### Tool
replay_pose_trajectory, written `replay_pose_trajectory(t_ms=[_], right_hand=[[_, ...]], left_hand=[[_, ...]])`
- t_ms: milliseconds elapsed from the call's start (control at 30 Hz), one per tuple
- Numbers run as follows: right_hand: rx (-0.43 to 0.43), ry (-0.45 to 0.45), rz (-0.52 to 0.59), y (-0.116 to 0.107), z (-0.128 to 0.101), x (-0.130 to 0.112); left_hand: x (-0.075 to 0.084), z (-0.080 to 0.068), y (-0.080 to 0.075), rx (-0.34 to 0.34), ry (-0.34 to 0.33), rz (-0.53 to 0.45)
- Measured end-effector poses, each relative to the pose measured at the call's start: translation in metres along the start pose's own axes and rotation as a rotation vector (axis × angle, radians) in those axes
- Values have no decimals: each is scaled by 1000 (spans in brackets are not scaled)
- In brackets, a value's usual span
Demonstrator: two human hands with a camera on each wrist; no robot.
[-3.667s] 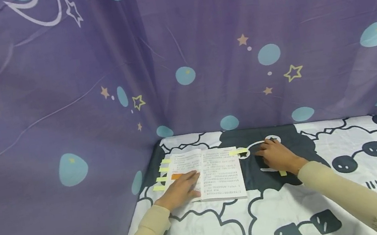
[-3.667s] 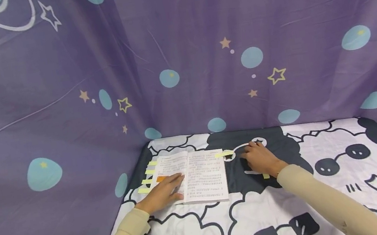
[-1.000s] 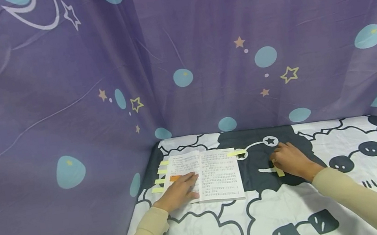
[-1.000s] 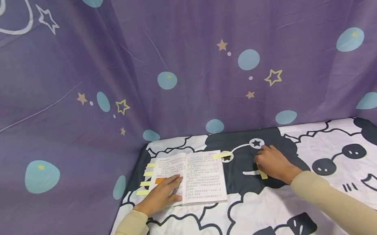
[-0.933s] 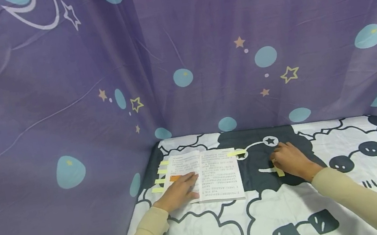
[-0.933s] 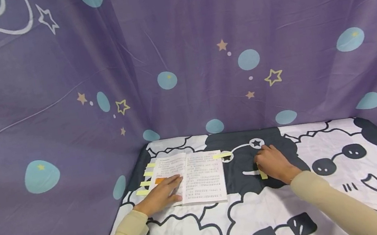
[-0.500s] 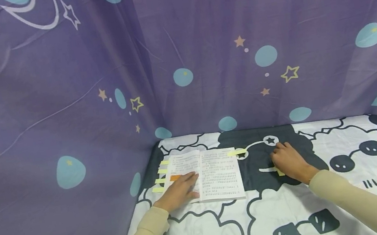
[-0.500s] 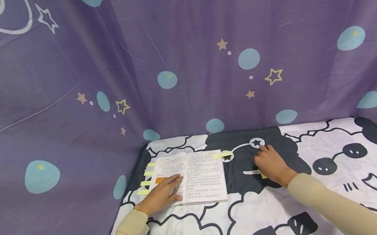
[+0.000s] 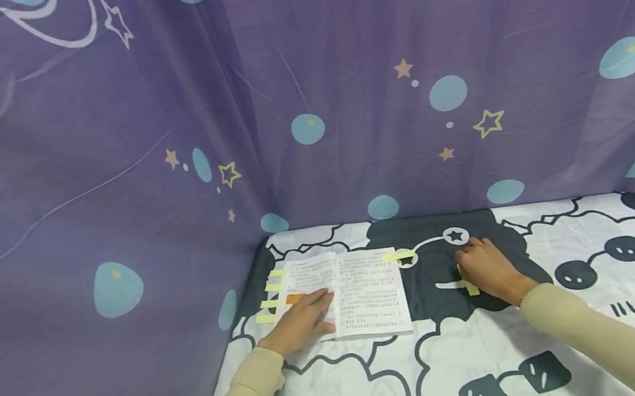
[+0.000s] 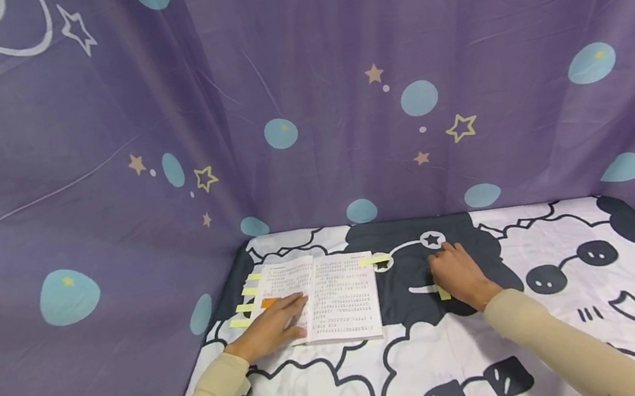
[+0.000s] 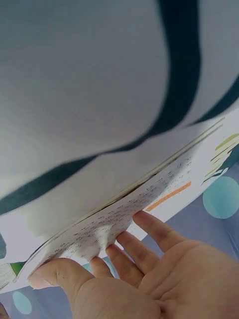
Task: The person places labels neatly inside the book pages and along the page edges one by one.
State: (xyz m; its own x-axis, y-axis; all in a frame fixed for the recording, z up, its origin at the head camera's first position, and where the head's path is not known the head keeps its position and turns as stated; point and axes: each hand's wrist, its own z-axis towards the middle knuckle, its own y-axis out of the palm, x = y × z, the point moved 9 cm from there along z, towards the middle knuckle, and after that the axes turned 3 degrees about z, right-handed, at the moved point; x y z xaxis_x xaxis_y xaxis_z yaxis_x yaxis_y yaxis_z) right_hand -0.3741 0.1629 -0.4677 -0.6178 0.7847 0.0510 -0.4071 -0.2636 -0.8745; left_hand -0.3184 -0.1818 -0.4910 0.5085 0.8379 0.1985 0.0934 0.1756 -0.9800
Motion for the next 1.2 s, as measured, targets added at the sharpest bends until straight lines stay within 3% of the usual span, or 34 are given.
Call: replay_pose_trajectory(t_ms=[367, 767, 1200], right_hand=[[-33, -6, -57, 0, 1, -6], [13, 53, 21, -7, 7, 5], [61, 6, 5, -4, 3, -2]], left_hand=[[-1, -1, 1, -5, -2, -3], [1, -1, -6, -2, -1, -6], [2, -1, -2, -8, -12, -14]])
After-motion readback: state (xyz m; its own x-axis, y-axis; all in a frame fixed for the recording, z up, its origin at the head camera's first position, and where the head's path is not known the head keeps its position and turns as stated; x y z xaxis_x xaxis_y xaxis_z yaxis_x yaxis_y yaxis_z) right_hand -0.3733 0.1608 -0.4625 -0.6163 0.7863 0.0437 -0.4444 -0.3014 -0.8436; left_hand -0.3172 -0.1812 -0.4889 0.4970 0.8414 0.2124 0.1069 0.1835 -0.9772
